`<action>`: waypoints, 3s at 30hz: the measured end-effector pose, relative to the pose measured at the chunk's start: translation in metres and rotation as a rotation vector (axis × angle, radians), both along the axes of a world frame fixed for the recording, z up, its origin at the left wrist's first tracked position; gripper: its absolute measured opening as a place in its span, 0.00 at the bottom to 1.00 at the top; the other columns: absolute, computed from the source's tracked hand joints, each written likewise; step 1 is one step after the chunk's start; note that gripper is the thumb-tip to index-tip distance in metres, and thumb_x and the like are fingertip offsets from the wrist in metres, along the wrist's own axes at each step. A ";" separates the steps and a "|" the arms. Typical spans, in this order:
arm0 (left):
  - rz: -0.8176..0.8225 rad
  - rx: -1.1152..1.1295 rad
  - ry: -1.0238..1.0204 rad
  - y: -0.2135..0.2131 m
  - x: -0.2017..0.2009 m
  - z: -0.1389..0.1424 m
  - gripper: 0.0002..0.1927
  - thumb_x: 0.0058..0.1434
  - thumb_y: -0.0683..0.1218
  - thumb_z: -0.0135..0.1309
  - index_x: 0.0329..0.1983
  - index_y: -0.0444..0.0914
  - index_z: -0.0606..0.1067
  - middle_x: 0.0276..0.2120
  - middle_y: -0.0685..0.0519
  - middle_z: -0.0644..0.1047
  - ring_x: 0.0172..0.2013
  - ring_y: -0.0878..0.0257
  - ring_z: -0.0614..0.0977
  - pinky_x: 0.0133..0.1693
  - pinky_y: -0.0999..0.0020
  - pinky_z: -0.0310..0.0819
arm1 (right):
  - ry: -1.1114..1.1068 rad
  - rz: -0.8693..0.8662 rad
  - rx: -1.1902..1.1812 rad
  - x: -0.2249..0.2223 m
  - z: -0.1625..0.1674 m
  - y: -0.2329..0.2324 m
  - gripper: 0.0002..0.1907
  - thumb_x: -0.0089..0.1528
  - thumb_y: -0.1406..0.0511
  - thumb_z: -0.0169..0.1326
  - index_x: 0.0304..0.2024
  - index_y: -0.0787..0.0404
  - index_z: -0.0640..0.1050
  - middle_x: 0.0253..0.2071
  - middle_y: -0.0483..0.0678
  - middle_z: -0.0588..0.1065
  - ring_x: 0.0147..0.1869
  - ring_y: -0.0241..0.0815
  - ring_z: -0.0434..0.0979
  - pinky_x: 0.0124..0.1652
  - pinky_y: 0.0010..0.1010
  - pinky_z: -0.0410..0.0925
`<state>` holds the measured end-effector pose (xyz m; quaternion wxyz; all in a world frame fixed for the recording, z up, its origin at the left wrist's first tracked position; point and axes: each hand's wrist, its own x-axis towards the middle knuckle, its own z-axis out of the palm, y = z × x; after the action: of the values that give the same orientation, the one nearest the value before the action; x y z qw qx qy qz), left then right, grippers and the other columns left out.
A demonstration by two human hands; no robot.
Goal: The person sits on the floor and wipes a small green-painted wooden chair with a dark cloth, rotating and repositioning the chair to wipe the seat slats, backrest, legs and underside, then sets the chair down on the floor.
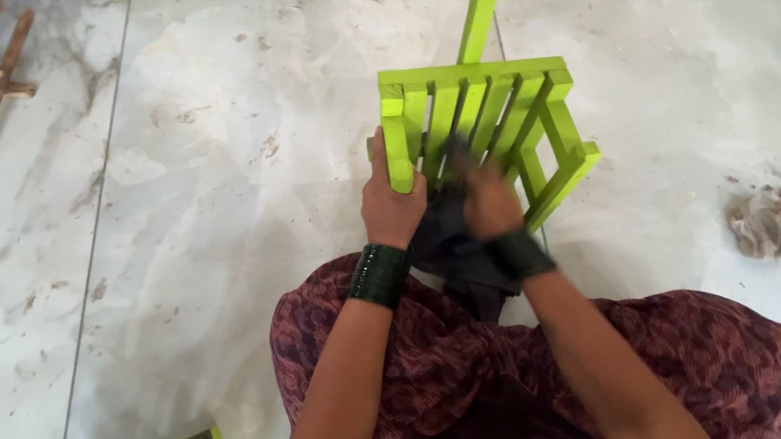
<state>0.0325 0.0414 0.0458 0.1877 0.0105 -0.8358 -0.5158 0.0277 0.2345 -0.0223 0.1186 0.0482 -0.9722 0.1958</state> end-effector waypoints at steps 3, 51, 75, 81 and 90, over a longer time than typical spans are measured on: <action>-0.004 0.020 0.025 -0.001 -0.001 -0.001 0.43 0.58 0.45 0.56 0.77 0.48 0.56 0.39 0.40 0.83 0.37 0.40 0.84 0.37 0.47 0.78 | -0.190 0.213 -0.266 0.084 -0.058 0.022 0.16 0.62 0.67 0.48 0.50 0.59 0.80 0.48 0.58 0.79 0.53 0.59 0.79 0.54 0.44 0.71; -0.003 0.846 -0.025 -0.016 -0.038 -0.042 0.17 0.65 0.51 0.63 0.44 0.32 0.82 0.27 0.61 0.76 0.27 0.74 0.70 0.30 0.76 0.65 | 0.298 0.046 -0.386 0.093 0.147 0.021 0.09 0.57 0.69 0.68 0.37 0.64 0.81 0.41 0.51 0.73 0.43 0.45 0.76 0.42 0.36 0.73; -0.035 0.790 -0.085 -0.022 -0.044 -0.048 0.21 0.67 0.53 0.63 0.49 0.29 0.81 0.32 0.56 0.76 0.31 0.71 0.72 0.34 0.73 0.68 | 0.324 0.043 -0.365 0.092 0.138 0.022 0.12 0.58 0.69 0.68 0.43 0.64 0.82 0.42 0.50 0.72 0.42 0.46 0.76 0.41 0.36 0.72; -0.079 0.723 0.099 -0.017 -0.043 -0.033 0.44 0.66 0.57 0.62 0.73 0.29 0.55 0.63 0.41 0.68 0.61 0.56 0.71 0.62 0.63 0.67 | 0.357 0.011 -0.324 0.081 0.137 0.007 0.14 0.57 0.68 0.67 0.44 0.64 0.83 0.42 0.51 0.75 0.40 0.46 0.79 0.40 0.37 0.74; -0.471 0.325 0.199 -0.016 0.027 0.021 0.48 0.64 0.54 0.65 0.78 0.32 0.55 0.73 0.40 0.64 0.72 0.54 0.66 0.70 0.58 0.61 | 0.418 -0.043 -0.196 0.058 0.139 -0.058 0.16 0.55 0.62 0.70 0.42 0.60 0.81 0.42 0.54 0.76 0.35 0.54 0.80 0.35 0.42 0.74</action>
<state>0.0595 0.0252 0.0668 0.1394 -0.2044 -0.6991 -0.6709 0.0859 0.1764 0.1169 0.3255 0.0555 -0.9037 0.2725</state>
